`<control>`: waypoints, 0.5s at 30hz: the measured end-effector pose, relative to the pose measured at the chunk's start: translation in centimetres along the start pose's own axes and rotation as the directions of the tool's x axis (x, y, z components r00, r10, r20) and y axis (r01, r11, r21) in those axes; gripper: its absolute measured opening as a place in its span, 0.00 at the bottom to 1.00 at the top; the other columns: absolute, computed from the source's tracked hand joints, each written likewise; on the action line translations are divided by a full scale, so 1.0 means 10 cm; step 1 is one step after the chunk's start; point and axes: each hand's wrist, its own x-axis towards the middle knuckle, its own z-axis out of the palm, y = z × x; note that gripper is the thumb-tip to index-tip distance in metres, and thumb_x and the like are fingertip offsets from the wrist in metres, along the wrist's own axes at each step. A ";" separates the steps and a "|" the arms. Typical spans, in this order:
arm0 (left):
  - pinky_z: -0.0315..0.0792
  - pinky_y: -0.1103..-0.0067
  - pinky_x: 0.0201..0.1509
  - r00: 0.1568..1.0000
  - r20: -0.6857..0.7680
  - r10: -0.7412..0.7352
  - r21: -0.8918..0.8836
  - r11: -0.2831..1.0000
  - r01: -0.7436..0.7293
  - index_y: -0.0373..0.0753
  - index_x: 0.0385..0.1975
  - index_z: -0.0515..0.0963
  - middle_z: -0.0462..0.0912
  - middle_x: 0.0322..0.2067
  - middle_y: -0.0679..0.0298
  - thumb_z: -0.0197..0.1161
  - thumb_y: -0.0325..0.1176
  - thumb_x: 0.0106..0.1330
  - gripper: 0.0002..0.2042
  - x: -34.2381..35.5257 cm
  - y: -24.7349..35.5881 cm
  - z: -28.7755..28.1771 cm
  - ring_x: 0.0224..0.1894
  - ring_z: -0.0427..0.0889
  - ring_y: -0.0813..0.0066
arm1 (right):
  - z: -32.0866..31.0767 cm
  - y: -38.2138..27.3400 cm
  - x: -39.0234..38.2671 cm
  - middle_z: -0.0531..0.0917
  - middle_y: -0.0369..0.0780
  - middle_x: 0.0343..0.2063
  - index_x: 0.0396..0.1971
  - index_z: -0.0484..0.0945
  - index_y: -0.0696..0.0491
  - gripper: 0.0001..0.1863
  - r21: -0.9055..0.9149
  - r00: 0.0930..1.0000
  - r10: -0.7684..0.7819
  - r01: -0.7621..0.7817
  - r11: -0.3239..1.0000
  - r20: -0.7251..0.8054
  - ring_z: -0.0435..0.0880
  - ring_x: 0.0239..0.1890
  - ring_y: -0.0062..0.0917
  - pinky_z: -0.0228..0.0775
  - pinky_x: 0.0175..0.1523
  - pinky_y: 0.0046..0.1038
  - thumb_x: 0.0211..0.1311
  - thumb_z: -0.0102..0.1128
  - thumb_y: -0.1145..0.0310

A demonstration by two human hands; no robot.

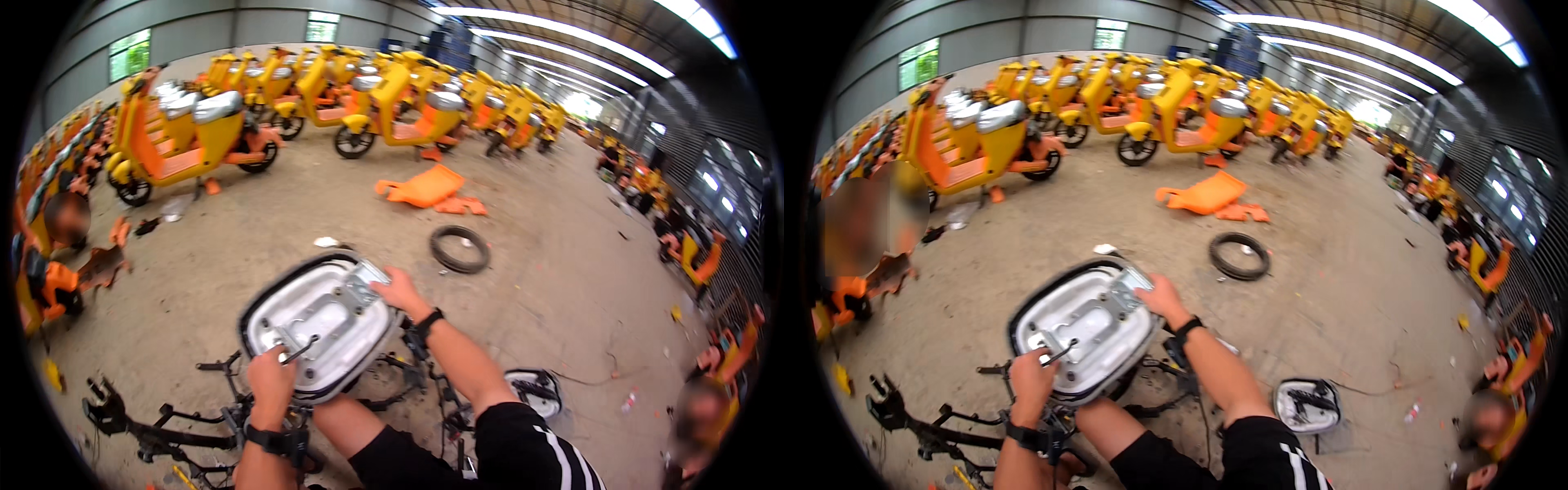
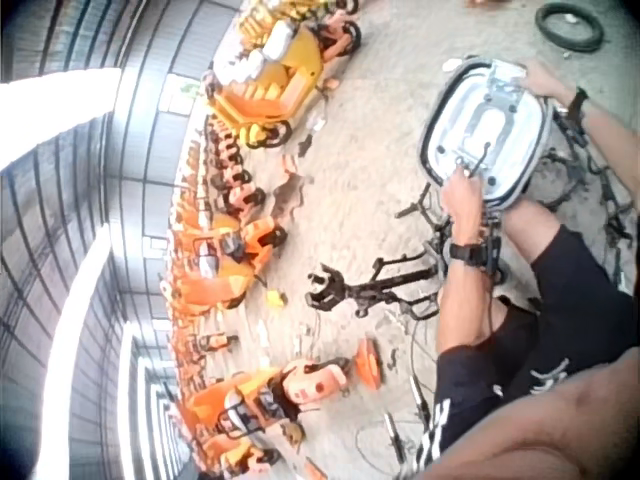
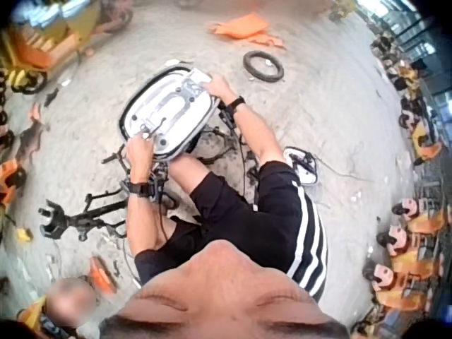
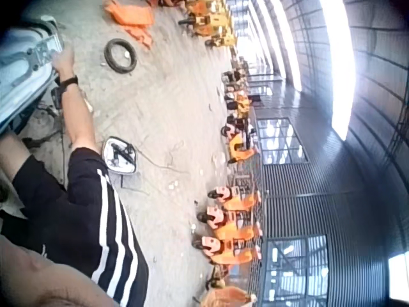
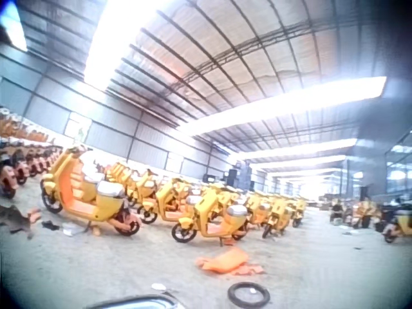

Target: The person uses a wrench and a screwdriver to secure a metal bracket and components inside a silver storage compartment on a scooter frame.

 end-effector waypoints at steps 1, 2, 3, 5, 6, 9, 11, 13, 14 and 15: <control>0.77 0.63 0.41 1.000 0.010 0.017 -0.009 1.000 -0.016 0.39 0.33 0.87 0.85 0.29 0.50 0.74 0.38 0.50 0.13 -0.01 -0.03 -0.01 0.35 0.84 0.50 | 0.02 -0.06 0.00 0.84 0.54 0.36 0.41 0.80 0.60 0.25 0.038 1.000 -0.005 0.005 0.999 0.022 0.84 0.41 0.44 0.74 0.49 0.38 0.51 0.69 0.54; 0.77 0.63 0.41 0.999 0.033 -0.016 0.008 1.000 0.015 0.39 0.34 0.87 0.85 0.29 0.50 0.74 0.37 0.50 0.13 -0.02 -0.02 -0.05 0.35 0.84 0.50 | 0.02 -0.15 0.00 0.84 0.53 0.37 0.42 0.81 0.59 0.24 0.010 0.998 0.030 -0.031 0.999 0.046 0.84 0.42 0.45 0.74 0.49 0.37 0.52 0.69 0.55; 0.77 0.63 0.41 0.998 0.051 -0.044 0.021 0.999 0.043 0.39 0.35 0.87 0.85 0.30 0.51 0.74 0.36 0.50 0.14 0.00 0.02 -0.07 0.35 0.84 0.50 | 0.00 -0.14 0.00 0.84 0.53 0.38 0.42 0.81 0.58 0.24 -0.003 0.998 0.048 -0.048 0.999 0.038 0.83 0.43 0.46 0.74 0.49 0.38 0.52 0.68 0.55; 0.77 0.63 0.40 0.995 0.066 -0.070 0.016 0.997 0.069 0.38 0.33 0.87 0.85 0.29 0.50 0.74 0.36 0.50 0.12 0.03 0.00 -0.06 0.35 0.84 0.49 | -0.01 -0.10 0.01 0.83 0.52 0.39 0.42 0.81 0.57 0.24 -0.018 0.997 0.070 -0.070 0.997 0.034 0.82 0.44 0.47 0.74 0.49 0.41 0.51 0.67 0.55; 0.77 0.64 0.39 0.994 0.080 -0.073 0.027 0.997 0.071 0.38 0.32 0.87 0.85 0.28 0.50 0.74 0.36 0.50 0.12 0.04 0.01 -0.06 0.34 0.84 0.49 | -0.04 -0.07 -0.01 0.83 0.52 0.40 0.43 0.81 0.57 0.24 -0.020 0.996 0.084 -0.083 0.996 0.033 0.82 0.45 0.47 0.74 0.49 0.41 0.52 0.67 0.54; 0.76 0.63 0.37 0.995 0.045 -0.094 0.009 0.996 0.094 0.37 0.33 0.87 0.84 0.26 0.48 0.74 0.35 0.50 0.12 0.03 0.14 -0.14 0.33 0.84 0.48 | -0.04 -0.05 -0.03 0.83 0.52 0.40 0.43 0.81 0.57 0.24 -0.011 0.995 0.098 -0.097 0.995 0.034 0.82 0.45 0.46 0.74 0.49 0.40 0.52 0.67 0.54; 0.75 0.63 0.37 0.995 0.037 -0.090 -0.023 0.996 0.091 0.37 0.34 0.87 0.84 0.26 0.47 0.74 0.35 0.50 0.12 0.02 0.14 -0.15 0.32 0.83 0.48 | -0.02 -0.07 -0.03 0.83 0.52 0.41 0.43 0.81 0.57 0.24 0.007 0.995 0.091 -0.091 0.996 0.031 0.82 0.45 0.46 0.74 0.49 0.41 0.52 0.67 0.55; 0.75 0.62 0.37 0.996 0.071 -0.061 -0.057 0.996 0.065 0.38 0.34 0.87 0.84 0.27 0.47 0.74 0.35 0.50 0.12 0.03 0.07 -0.10 0.33 0.83 0.48 | -0.02 -0.10 -0.03 0.83 0.52 0.41 0.43 0.81 0.58 0.24 0.009 0.994 0.096 -0.096 0.995 0.045 0.82 0.45 0.46 0.74 0.49 0.41 0.52 0.67 0.55; 0.75 0.62 0.37 0.998 0.050 -0.038 -0.040 0.998 0.040 0.38 0.34 0.87 0.84 0.27 0.47 0.74 0.35 0.50 0.12 0.03 0.02 -0.07 0.32 0.83 0.48 | -0.03 -0.13 -0.03 0.83 0.51 0.41 0.44 0.81 0.58 0.24 0.011 0.994 0.097 -0.097 0.995 0.051 0.82 0.45 0.45 0.74 0.49 0.41 0.52 0.67 0.55; 0.76 0.62 0.37 0.999 0.029 -0.015 -0.022 1.000 0.016 0.38 0.34 0.87 0.84 0.27 0.48 0.74 0.35 0.50 0.12 0.02 -0.05 -0.02 0.32 0.83 0.48 | -0.03 -0.16 -0.02 0.84 0.51 0.41 0.44 0.81 0.58 0.25 0.007 0.992 0.107 -0.107 0.994 0.063 0.82 0.45 0.45 0.74 0.49 0.40 0.52 0.67 0.55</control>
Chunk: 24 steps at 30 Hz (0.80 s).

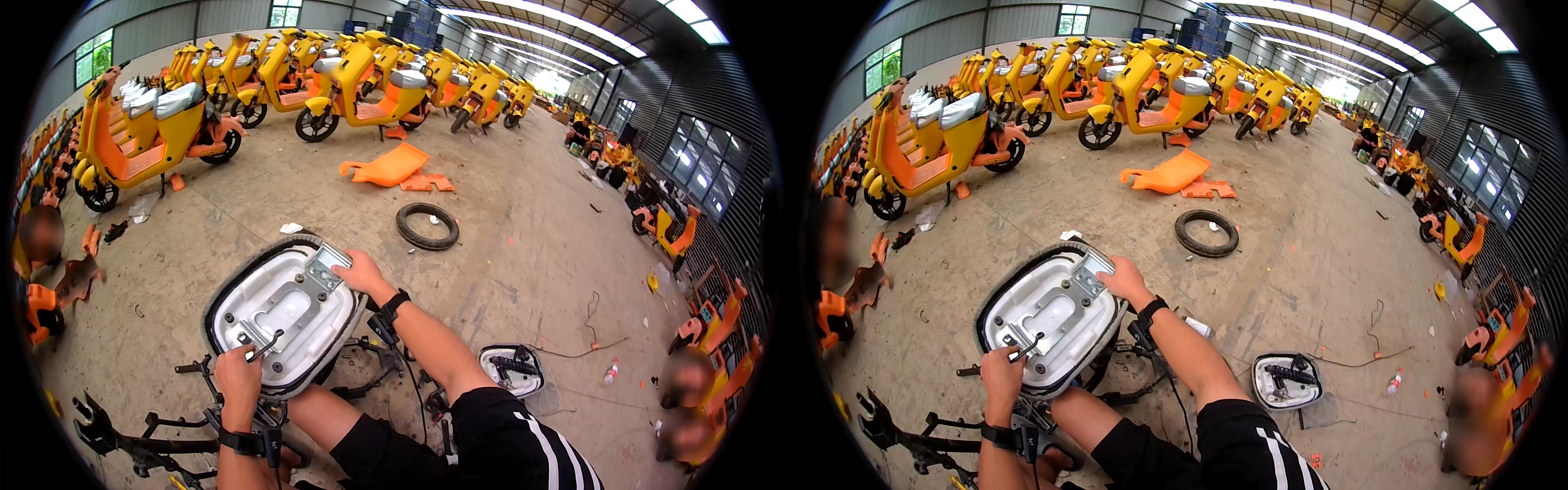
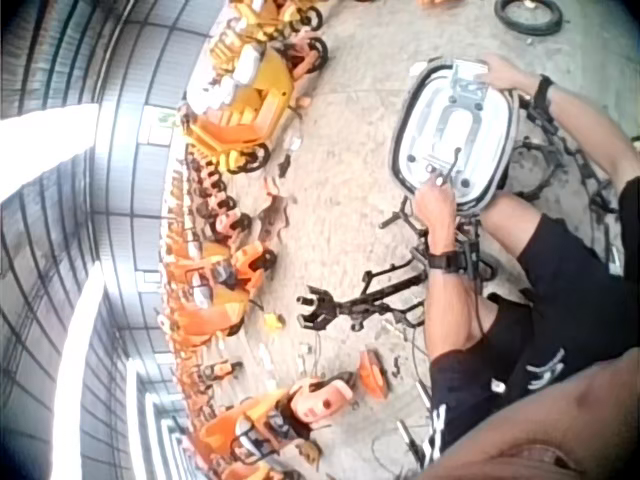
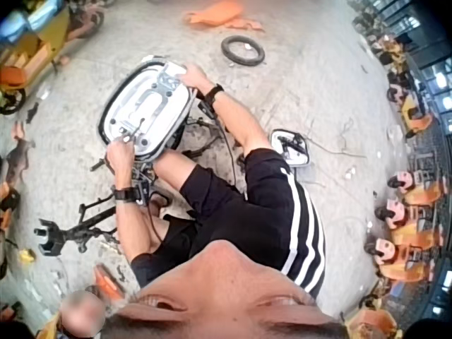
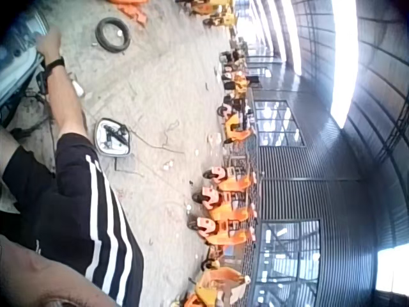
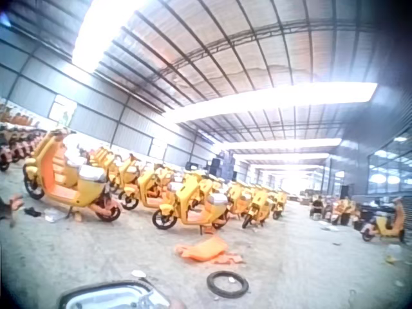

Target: The person uses a wrench and a screwdriver to secure a metal bracket and components inside a silver storage compartment on a scooter frame.

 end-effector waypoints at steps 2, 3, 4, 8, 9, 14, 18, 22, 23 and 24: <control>0.76 0.63 0.38 1.000 0.009 0.000 0.034 0.999 0.000 0.38 0.34 0.87 0.84 0.27 0.48 0.74 0.35 0.50 0.13 0.00 0.01 0.00 0.32 0.83 0.48 | -0.03 -0.01 0.00 0.84 0.51 0.41 0.45 0.81 0.59 0.25 -0.012 1.000 0.025 -0.025 1.000 0.018 0.83 0.45 0.44 0.74 0.49 0.40 0.52 0.67 0.55; 0.76 0.63 0.38 0.999 0.035 -0.026 0.053 0.998 0.025 0.38 0.34 0.87 0.84 0.27 0.48 0.74 0.35 0.50 0.13 0.01 0.03 -0.04 0.32 0.83 0.48 | -0.03 -0.01 0.00 0.84 0.51 0.41 0.45 0.81 0.59 0.26 -0.013 1.000 0.023 -0.023 1.000 0.012 0.83 0.45 0.44 0.74 0.50 0.40 0.52 0.67 0.55; 0.76 0.63 0.38 0.997 0.062 -0.054 0.071 0.996 0.050 0.38 0.35 0.87 0.84 0.27 0.48 0.74 0.35 0.50 0.13 0.01 0.07 -0.08 0.32 0.83 0.48 | -0.03 0.00 0.00 0.84 0.51 0.42 0.46 0.81 0.59 0.26 -0.015 1.000 0.023 -0.023 1.000 0.007 0.83 0.46 0.44 0.74 0.50 0.40 0.52 0.67 0.55; 0.76 0.63 0.38 0.996 0.029 -0.085 0.008 0.996 0.085 0.38 0.34 0.86 0.84 0.26 0.48 0.74 0.35 0.50 0.12 -0.01 0.20 -0.13 0.32 0.84 0.48 | -0.06 -0.02 -0.02 0.84 0.52 0.43 0.46 0.80 0.59 0.26 -0.020 0.999 0.041 -0.041 0.999 0.018 0.83 0.47 0.44 0.74 0.50 0.39 0.52 0.67 0.55; 0.76 0.63 0.38 0.997 0.036 -0.064 -0.016 0.998 0.065 0.38 0.34 0.86 0.84 0.26 0.48 0.74 0.35 0.50 0.13 -0.01 0.17 -0.11 0.32 0.84 0.48 | -0.05 -0.02 -0.02 0.83 0.52 0.43 0.46 0.81 0.59 0.26 -0.013 0.999 0.035 -0.035 0.999 0.016 0.83 0.46 0.44 0.74 0.50 0.40 0.52 0.67 0.55; 0.76 0.62 0.38 1.000 -0.005 -0.001 -0.014 1.000 0.001 0.37 0.34 0.86 0.84 0.25 0.48 0.74 0.35 0.50 0.13 -0.02 0.05 0.00 0.32 0.84 0.47 | -0.03 0.00 -0.01 0.83 0.52 0.42 0.46 0.81 0.58 0.26 0.005 1.000 0.004 -0.004 1.000 -0.005 0.83 0.46 0.45 0.74 0.50 0.40 0.52 0.67 0.55; 0.76 0.61 0.39 0.996 0.039 -0.077 0.031 0.997 0.076 0.38 0.34 0.86 0.84 0.26 0.48 0.74 0.35 0.50 0.12 -0.02 0.21 -0.13 0.33 0.84 0.47 | -0.03 0.03 -0.02 0.83 0.52 0.42 0.45 0.81 0.58 0.26 -0.014 1.000 0.010 -0.010 1.000 -0.012 0.82 0.46 0.45 0.74 0.50 0.40 0.51 0.67 0.55; 0.76 0.61 0.39 1.000 0.002 -0.012 -0.005 1.000 0.012 0.38 0.32 0.86 0.84 0.26 0.48 0.74 0.36 0.50 0.11 -0.03 0.17 -0.05 0.32 0.84 0.47 | -0.03 0.03 -0.01 0.83 0.52 0.42 0.46 0.81 0.58 0.26 -0.014 1.000 -0.011 0.011 1.000 -0.010 0.82 0.46 0.45 0.74 0.50 0.40 0.52 0.67 0.54; 0.76 0.61 0.39 1.000 -0.019 0.006 -0.008 1.000 -0.006 0.38 0.31 0.86 0.84 0.25 0.49 0.74 0.36 0.50 0.11 -0.03 0.14 -0.02 0.32 0.84 0.47 | -0.03 0.04 0.00 0.83 0.52 0.42 0.46 0.81 0.58 0.26 -0.015 1.000 -0.022 0.022 1.000 -0.010 0.82 0.46 0.45 0.74 0.50 0.40 0.52 0.67 0.54; 0.76 0.61 0.38 0.999 -0.040 0.024 -0.011 1.000 -0.025 0.38 0.30 0.86 0.84 0.25 0.49 0.74 0.36 0.50 0.11 -0.03 0.10 0.02 0.31 0.83 0.48 | -0.03 0.04 0.00 0.83 0.51 0.42 0.46 0.81 0.58 0.26 -0.014 1.000 -0.008 0.008 1.000 -0.017 0.82 0.45 0.44 0.74 0.50 0.40 0.52 0.67 0.54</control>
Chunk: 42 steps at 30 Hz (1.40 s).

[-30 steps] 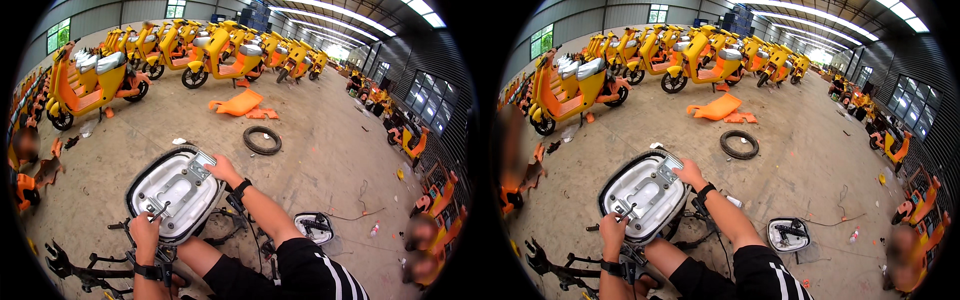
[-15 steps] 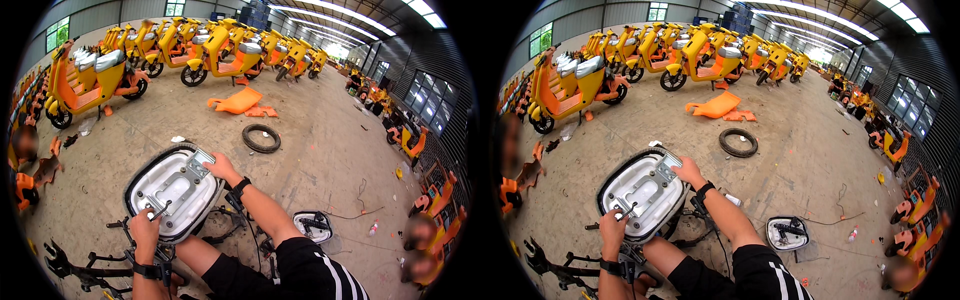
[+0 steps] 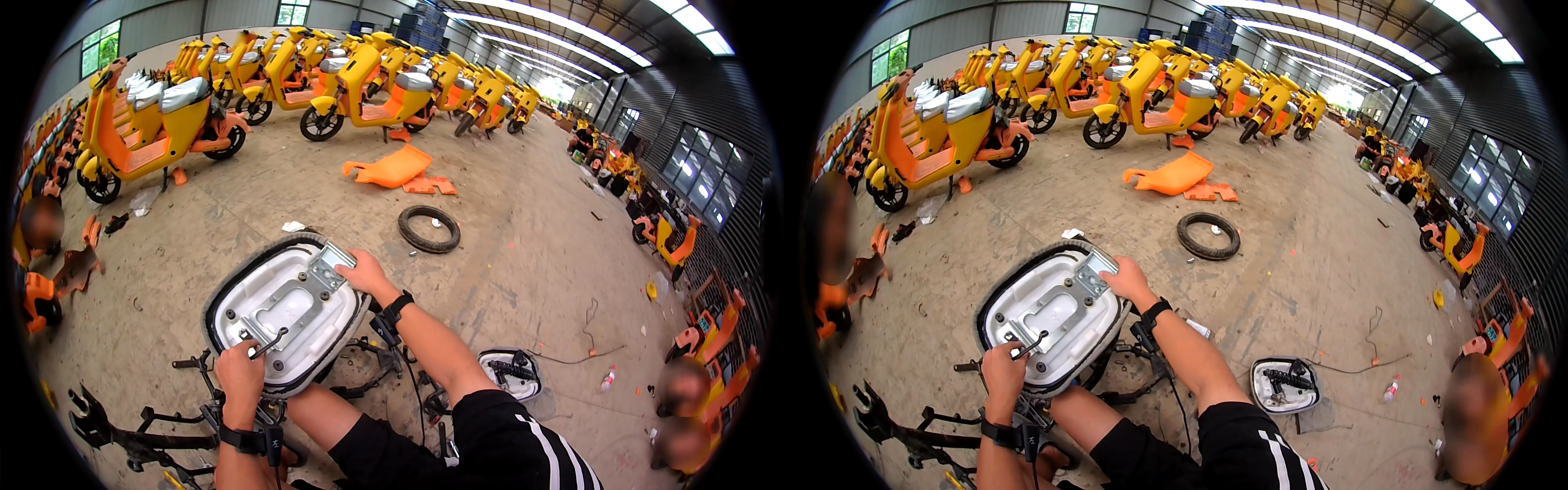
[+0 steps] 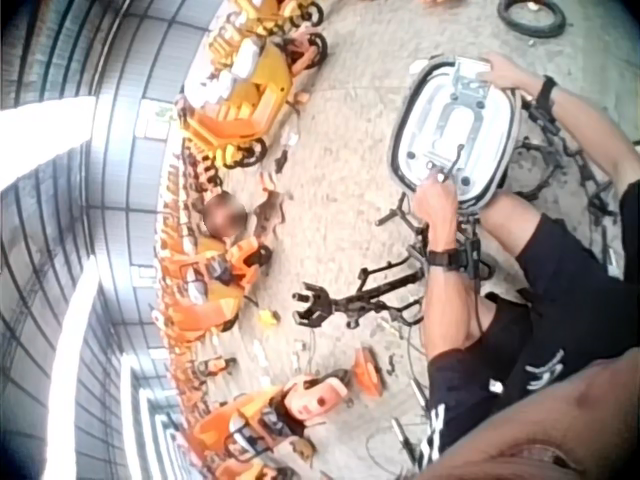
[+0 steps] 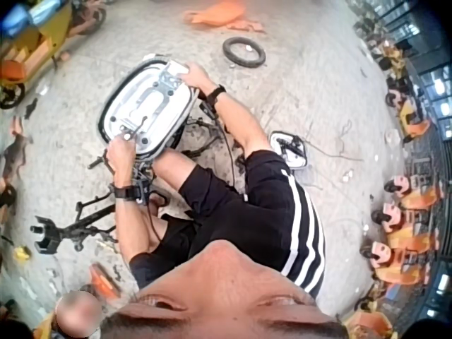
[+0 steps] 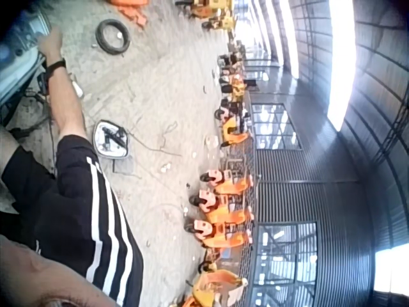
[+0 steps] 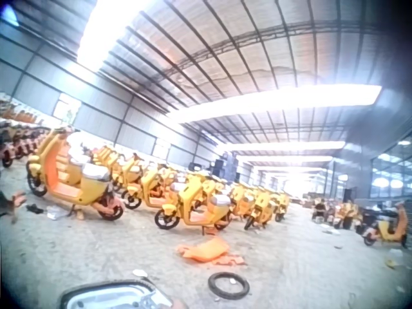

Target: The person uses a wrench and a screwdriver to secure a metal bracket and components inside a silver storage compartment on a scooter frame.

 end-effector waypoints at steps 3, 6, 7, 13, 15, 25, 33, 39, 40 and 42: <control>0.76 0.62 0.38 1.000 0.004 -0.014 0.042 0.999 0.014 0.37 0.28 0.86 0.84 0.24 0.49 0.74 0.37 0.49 0.11 -0.01 -0.03 -0.05 0.31 0.83 0.48 | 0.01 -0.09 -0.05 0.84 0.51 0.41 0.45 0.81 0.58 0.26 -0.002 1.000 0.027 -0.027 1.000 0.002 0.83 0.44 0.44 0.74 0.49 0.40 0.52 0.67 0.54; 0.75 0.61 0.37 0.997 0.057 -0.052 0.104 0.993 0.046 0.37 0.25 0.85 0.84 0.24 0.50 0.75 0.38 0.49 0.11 0.00 -0.01 -0.07 0.31 0.83 0.49 | -0.01 -0.03 -0.04 0.84 0.51 0.41 0.44 0.82 0.57 0.25 0.003 1.000 0.012 -0.012 1.000 0.014 0.83 0.43 0.43 0.74 0.49 0.39 0.52 0.67 0.54; 0.75 0.61 0.36 0.999 0.033 -0.037 0.069 0.997 0.034 0.37 0.26 0.85 0.84 0.24 0.50 0.75 0.38 0.49 0.12 -0.01 -0.02 -0.07 0.31 0.83 0.49 | -0.01 0.01 -0.04 0.84 0.51 0.40 0.44 0.82 0.57 0.25 0.018 1.000 -0.001 0.001 1.000 0.016 0.83 0.43 0.43 0.74 0.48 0.39 0.52 0.67 0.54; 0.77 0.61 0.39 0.999 0.033 -0.026 -0.003 1.000 0.027 0.45 0.37 0.87 0.84 0.27 0.50 0.73 0.37 0.51 0.13 -0.02 -0.07 -0.08 0.33 0.84 0.48 | -0.02 -0.08 -0.04 0.84 0.51 0.42 0.47 0.81 0.58 0.28 0.014 1.000 -0.006 0.006 1.000 0.028 0.83 0.45 0.44 0.74 0.50 0.38 0.50 0.68 0.54; 0.77 0.62 0.39 0.999 0.035 0.007 0.002 1.000 -0.007 0.44 0.36 0.87 0.84 0.26 0.50 0.73 0.37 0.51 0.12 -0.02 -0.06 -0.02 0.33 0.84 0.48 | 0.00 0.02 0.00 0.84 0.52 0.43 0.48 0.80 0.58 0.29 0.005 1.000 0.019 -0.019 1.000 0.020 0.83 0.46 0.44 0.74 0.51 0.38 0.50 0.69 0.53; 0.79 0.60 0.32 0.996 0.057 0.071 0.046 0.996 -0.074 0.38 0.24 0.82 0.83 0.22 0.49 0.62 0.36 0.58 0.08 0.02 -0.13 0.07 0.27 0.85 0.51 | -0.01 -0.17 -0.09 0.85 0.51 0.40 0.48 0.79 0.62 0.31 0.018 0.999 -0.033 0.033 0.999 0.020 0.85 0.43 0.37 0.75 0.51 0.35 0.50 0.73 0.54; 0.78 0.61 0.34 0.983 0.170 0.071 -0.020 0.997 -0.068 0.38 0.25 0.83 0.83 0.23 0.50 0.61 0.34 0.56 0.07 0.04 -0.17 0.01 0.29 0.85 0.51 | 0.07 -0.03 0.01 0.85 0.47 0.34 0.42 0.80 0.63 0.24 -0.014 0.998 -0.065 0.065 0.998 -0.012 0.83 0.37 0.30 0.75 0.46 0.32 0.51 0.72 0.60; 0.79 0.61 0.35 0.949 0.268 0.167 -0.115 0.983 -0.140 0.34 0.24 0.81 0.84 0.26 0.48 0.61 0.27 0.54 0.04 0.14 -0.08 -0.10 0.31 0.85 0.50 | -0.06 0.14 0.02 0.85 0.47 0.33 0.41 0.79 0.65 0.22 -0.028 0.996 -0.092 0.092 0.995 0.010 0.83 0.35 0.31 0.75 0.44 0.33 0.52 0.71 0.63; 0.79 0.60 0.35 0.947 0.272 0.170 -0.121 0.983 -0.141 0.34 0.24 0.81 0.84 0.26 0.48 0.60 0.26 0.54 0.04 0.15 -0.09 -0.11 0.32 0.85 0.49 | -0.06 0.07 0.00 0.85 0.46 0.32 0.40 0.79 0.65 0.22 -0.009 0.997 -0.073 0.074 0.997 0.030 0.83 0.34 0.30 0.75 0.43 0.32 0.52 0.71 0.64; 0.79 0.60 0.36 0.943 0.277 0.183 -0.137 0.979 -0.149 0.33 0.24 0.81 0.84 0.27 0.47 0.60 0.25 0.54 0.04 0.19 -0.11 -0.15 0.33 0.85 0.49 | -0.01 0.06 0.02 0.83 0.42 0.29 0.38 0.79 0.63 0.18 0.012 0.992 -0.123 0.123 0.992 0.007 0.80 0.32 0.25 0.73 0.41 0.30 0.52 0.70 0.64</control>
